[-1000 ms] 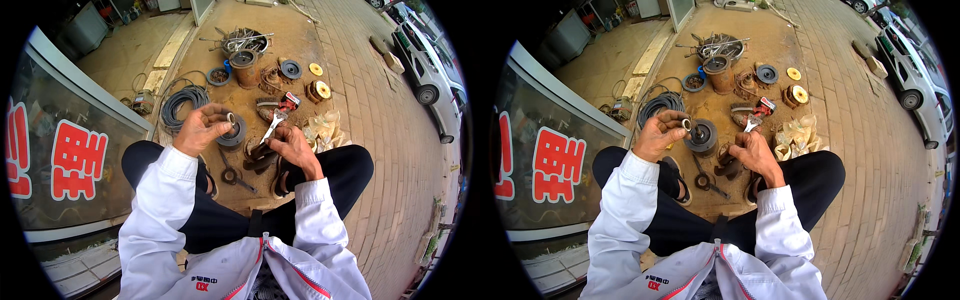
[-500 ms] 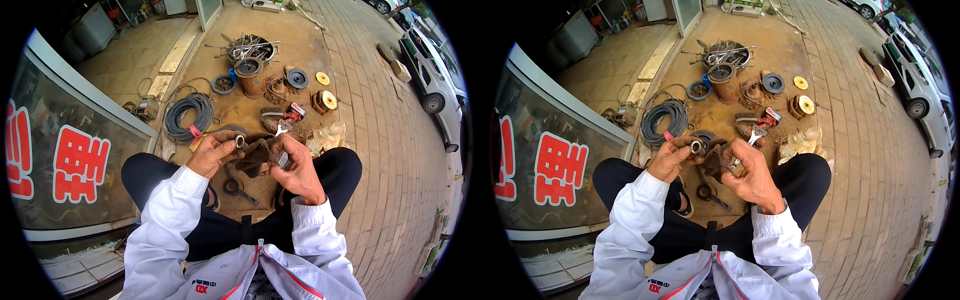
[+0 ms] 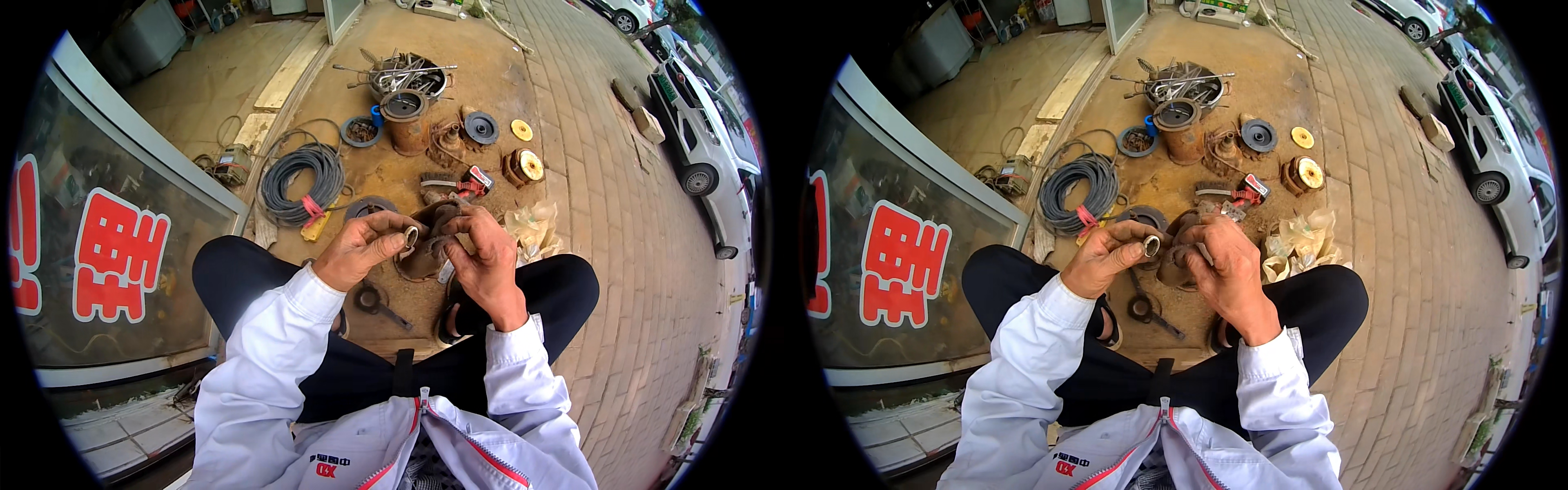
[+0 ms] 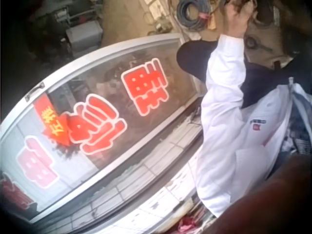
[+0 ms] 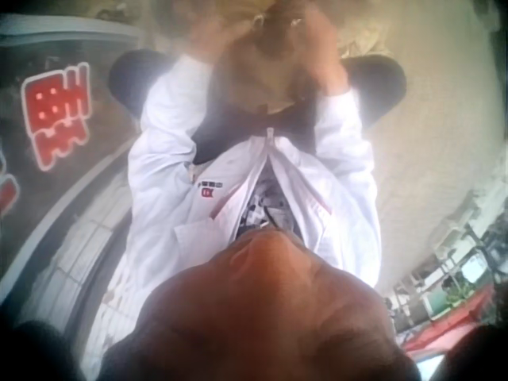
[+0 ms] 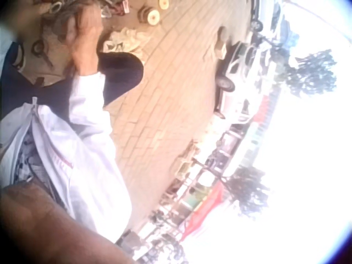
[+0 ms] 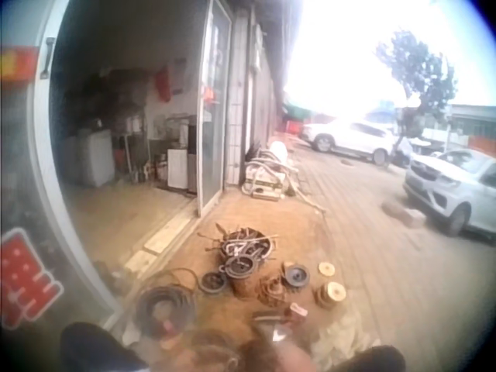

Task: The person sits on the ground and uses a file to smooth the surface of a metal ring. They then insert the ring into a larger mechanical assembly and use a wrench to tighten a bolt, securing the ring in place.

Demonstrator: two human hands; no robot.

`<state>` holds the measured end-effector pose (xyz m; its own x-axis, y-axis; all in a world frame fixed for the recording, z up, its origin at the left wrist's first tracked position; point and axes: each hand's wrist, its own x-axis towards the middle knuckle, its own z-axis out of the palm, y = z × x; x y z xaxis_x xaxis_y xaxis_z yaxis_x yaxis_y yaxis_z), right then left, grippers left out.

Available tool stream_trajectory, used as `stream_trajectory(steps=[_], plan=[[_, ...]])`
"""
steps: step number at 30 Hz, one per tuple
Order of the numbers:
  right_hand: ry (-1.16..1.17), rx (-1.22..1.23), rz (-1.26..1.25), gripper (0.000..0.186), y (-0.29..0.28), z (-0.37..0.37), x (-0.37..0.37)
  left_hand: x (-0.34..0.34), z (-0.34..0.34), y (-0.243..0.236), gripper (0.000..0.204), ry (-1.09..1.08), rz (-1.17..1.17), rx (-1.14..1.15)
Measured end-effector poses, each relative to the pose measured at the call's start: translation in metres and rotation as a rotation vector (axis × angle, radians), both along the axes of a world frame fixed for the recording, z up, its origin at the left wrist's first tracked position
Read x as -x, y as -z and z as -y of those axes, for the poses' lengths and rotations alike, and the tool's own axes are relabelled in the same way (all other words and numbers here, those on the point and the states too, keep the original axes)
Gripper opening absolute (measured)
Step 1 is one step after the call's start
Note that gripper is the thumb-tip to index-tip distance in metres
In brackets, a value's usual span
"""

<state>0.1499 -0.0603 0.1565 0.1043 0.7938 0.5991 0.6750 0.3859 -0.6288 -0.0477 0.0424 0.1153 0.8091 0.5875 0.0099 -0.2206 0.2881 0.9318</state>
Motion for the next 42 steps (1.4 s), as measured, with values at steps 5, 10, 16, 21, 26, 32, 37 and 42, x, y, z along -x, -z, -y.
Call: stream_trajectory(steps=[5,10,16,21,26,32,37,42], plan=[[-0.02,0.09,-0.2,0.023,0.002,0.0,-0.002,-0.006,0.003,-0.012,0.034,-0.01,0.054,0.136],[-0.137,0.01,0.067,0.03,-0.011,-0.011,-0.004,-0.007,-0.003,0.0,0.034,0.037,0.006,0.091],[-0.347,-0.086,0.42,0.04,-0.022,-0.023,-0.008,0.001,-0.006,0.001,0.024,0.046,0.071,0.198],[-0.33,-0.127,0.331,0.035,-0.009,-0.028,-0.006,0.001,-0.005,-0.001,0.023,-0.067,0.046,0.413],[-0.359,-0.043,0.148,0.026,-0.005,-0.023,-0.012,-0.005,-0.005,0.008,0.02,-0.083,0.047,0.372],[-0.374,0.229,-0.422,0.016,-0.001,-0.022,-0.012,-0.008,-0.005,0.012,0.015,-0.105,0.164,0.255],[-0.443,0.292,-0.644,0.014,0.006,-0.021,-0.016,-0.012,-0.003,-0.003,0.019,-0.128,0.11,0.114],[-0.374,0.036,-0.274,0.019,0.002,-0.014,-0.013,-0.011,0.0,-0.005,0.027,-0.168,0.005,0.23]])
